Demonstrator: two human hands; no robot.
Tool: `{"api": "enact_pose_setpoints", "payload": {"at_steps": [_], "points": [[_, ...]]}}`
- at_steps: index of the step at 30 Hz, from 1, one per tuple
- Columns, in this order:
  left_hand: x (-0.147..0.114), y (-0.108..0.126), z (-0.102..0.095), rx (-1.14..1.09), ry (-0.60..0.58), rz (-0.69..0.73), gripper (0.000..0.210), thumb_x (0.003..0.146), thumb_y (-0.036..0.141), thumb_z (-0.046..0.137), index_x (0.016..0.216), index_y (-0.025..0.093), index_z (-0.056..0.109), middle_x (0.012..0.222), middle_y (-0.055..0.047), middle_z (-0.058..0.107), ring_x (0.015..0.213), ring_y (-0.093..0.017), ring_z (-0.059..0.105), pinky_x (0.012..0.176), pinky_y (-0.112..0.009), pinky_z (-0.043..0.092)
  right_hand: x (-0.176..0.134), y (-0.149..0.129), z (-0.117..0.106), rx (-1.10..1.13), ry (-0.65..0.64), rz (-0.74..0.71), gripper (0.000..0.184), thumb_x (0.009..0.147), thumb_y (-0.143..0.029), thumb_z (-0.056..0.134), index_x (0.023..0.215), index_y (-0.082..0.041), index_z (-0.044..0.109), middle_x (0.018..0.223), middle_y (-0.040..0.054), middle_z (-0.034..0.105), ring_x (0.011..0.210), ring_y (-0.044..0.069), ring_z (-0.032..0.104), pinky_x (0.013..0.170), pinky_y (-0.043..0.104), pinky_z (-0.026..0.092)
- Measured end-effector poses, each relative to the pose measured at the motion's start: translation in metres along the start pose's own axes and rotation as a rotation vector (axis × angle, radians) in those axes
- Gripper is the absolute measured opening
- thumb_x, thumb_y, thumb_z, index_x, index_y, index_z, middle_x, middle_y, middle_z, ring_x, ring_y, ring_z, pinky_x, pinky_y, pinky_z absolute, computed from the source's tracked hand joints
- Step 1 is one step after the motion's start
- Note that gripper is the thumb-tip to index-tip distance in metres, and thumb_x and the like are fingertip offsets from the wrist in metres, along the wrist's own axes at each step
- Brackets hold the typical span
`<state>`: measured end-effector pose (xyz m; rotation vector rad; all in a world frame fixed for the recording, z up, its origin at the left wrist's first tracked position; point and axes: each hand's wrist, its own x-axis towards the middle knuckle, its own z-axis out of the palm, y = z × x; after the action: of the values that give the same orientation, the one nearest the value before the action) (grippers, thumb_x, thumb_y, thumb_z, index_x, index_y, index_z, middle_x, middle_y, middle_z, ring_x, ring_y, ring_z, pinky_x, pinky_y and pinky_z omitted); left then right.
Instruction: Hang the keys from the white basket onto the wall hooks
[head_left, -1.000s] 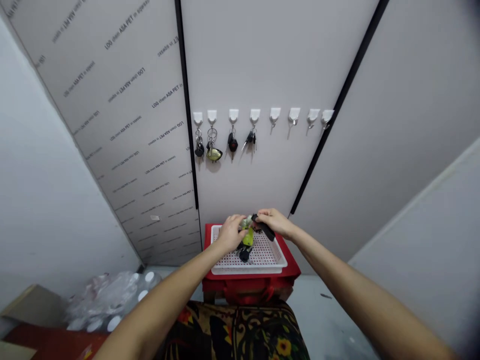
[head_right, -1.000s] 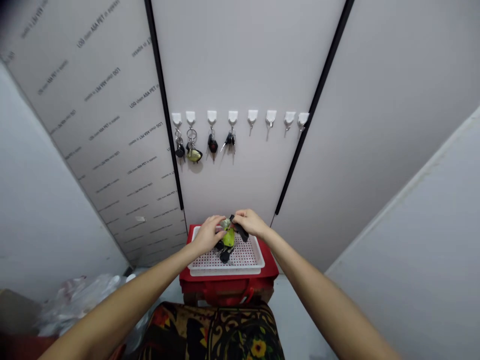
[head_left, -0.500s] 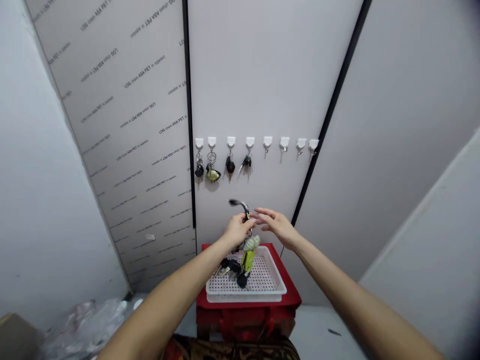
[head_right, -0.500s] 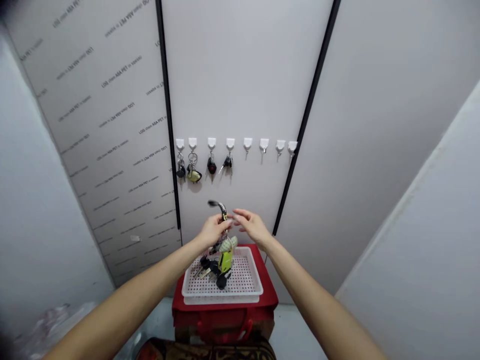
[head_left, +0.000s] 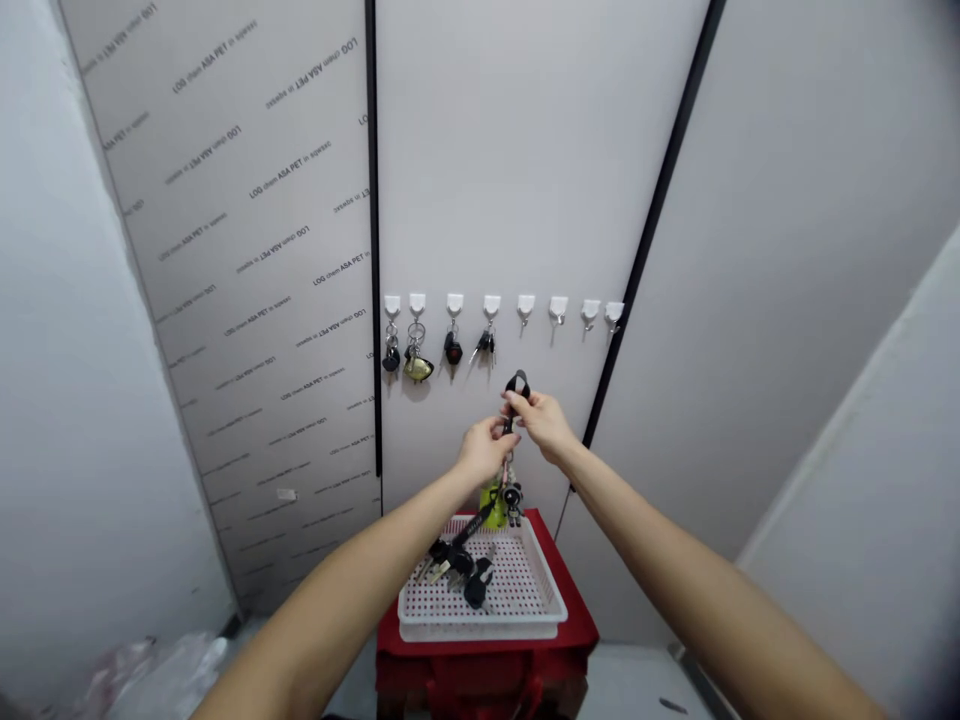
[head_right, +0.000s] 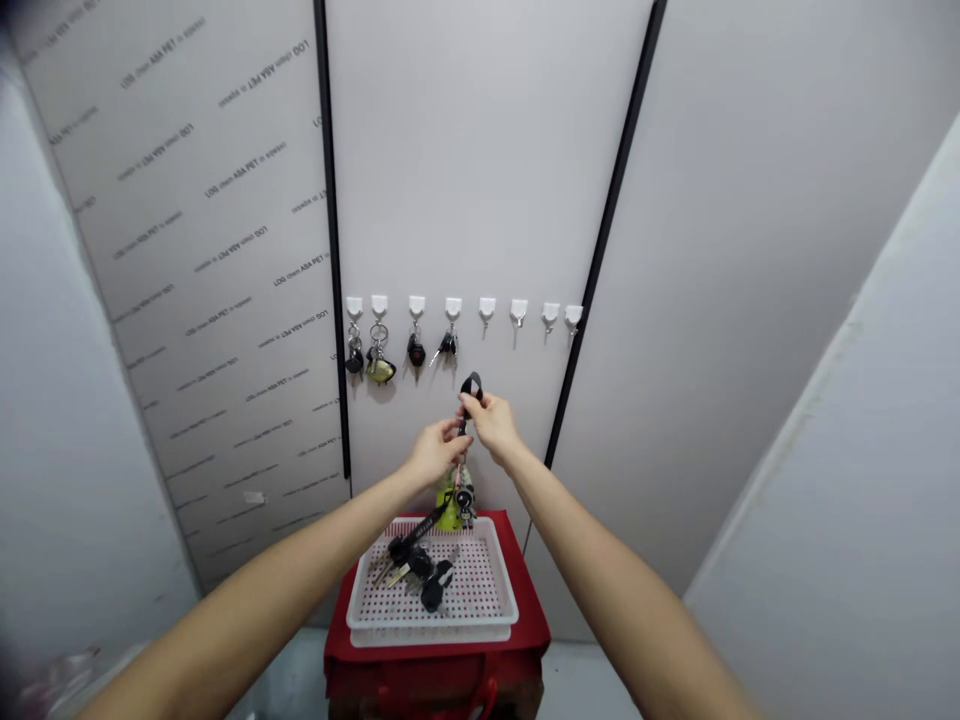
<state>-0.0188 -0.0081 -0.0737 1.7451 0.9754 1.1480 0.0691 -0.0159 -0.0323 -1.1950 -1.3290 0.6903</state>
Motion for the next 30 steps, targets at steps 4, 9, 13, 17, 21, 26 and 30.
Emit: {"api": "enact_pose_setpoints", "payload": {"at_steps": [4,9,13,17,21,26,30], "points": [[0.032,0.022,0.005,-0.057,0.141,0.013,0.021,0.062,0.022,0.047,0.080,0.016,0.040,0.051,0.005,0.047,0.041,-0.004,0.042,0.045,-0.017,0.036,0.032,-0.024,-0.005,0.031,0.030,-0.023,0.017,0.063,-0.029,0.044,0.064,-0.013,0.049,0.051,-0.0010,0.052,0.042,0.005,0.043,0.039,0.017,0.032],[0.072,0.043,0.011,0.056,0.249,0.108,0.016,0.060,0.024,0.050,0.069,0.016,0.040,0.061,0.001,0.053,0.053,-0.006,0.048,0.056,-0.021,0.039,0.065,-0.046,-0.012,0.102,0.082,-0.007,0.012,0.067,-0.024,0.040,0.063,-0.014,0.045,0.048,-0.0013,0.051,0.036,0.005,0.042,0.037,0.019,0.035],[0.092,0.045,0.016,0.104,0.274,0.104,0.016,0.060,0.023,0.050,0.069,0.015,0.041,0.067,-0.001,0.054,0.060,-0.008,0.050,0.060,-0.023,0.039,0.083,-0.047,-0.017,0.065,0.098,0.039,0.012,0.068,-0.024,0.040,0.060,-0.015,0.044,0.047,-0.0014,0.050,0.036,0.006,0.043,0.037,0.019,0.036],[0.098,0.038,0.020,0.134,0.254,0.057,0.017,0.058,0.023,0.052,0.070,0.015,0.043,0.068,-0.003,0.055,0.062,-0.010,0.050,0.060,-0.024,0.039,0.089,-0.038,-0.018,0.041,0.053,0.096,0.015,0.068,-0.025,0.041,0.056,-0.016,0.044,0.046,-0.0009,0.049,0.036,0.007,0.045,0.040,0.023,0.040],[0.092,0.036,0.017,0.203,0.217,0.014,0.015,0.058,0.021,0.052,0.071,0.014,0.046,0.073,-0.004,0.056,0.068,-0.012,0.051,0.063,-0.025,0.039,0.086,-0.030,-0.016,0.014,0.035,0.092,0.018,0.070,-0.026,0.039,0.056,-0.015,0.044,0.045,-0.0004,0.049,0.036,0.007,0.045,0.040,0.023,0.040],[0.085,0.036,0.011,0.241,0.114,0.078,0.017,0.060,0.012,0.047,0.077,0.011,0.049,0.082,-0.006,0.056,0.076,-0.013,0.050,0.070,-0.026,0.037,0.087,-0.019,-0.018,-0.090,0.118,-0.005,0.020,0.068,-0.027,0.042,0.055,-0.013,0.044,0.044,-0.0006,0.047,0.036,0.006,0.044,0.039,0.021,0.039],[0.079,0.029,0.006,0.204,0.060,0.108,0.028,0.061,0.009,0.047,0.089,0.010,0.047,0.088,-0.006,0.054,0.080,-0.011,0.049,0.073,-0.024,0.036,0.090,-0.005,-0.022,-0.180,0.183,-0.133,0.018,0.064,-0.028,0.045,0.065,-0.010,0.049,0.050,0.0002,0.049,0.046,0.008,0.046,0.048,0.026,0.042]]}}
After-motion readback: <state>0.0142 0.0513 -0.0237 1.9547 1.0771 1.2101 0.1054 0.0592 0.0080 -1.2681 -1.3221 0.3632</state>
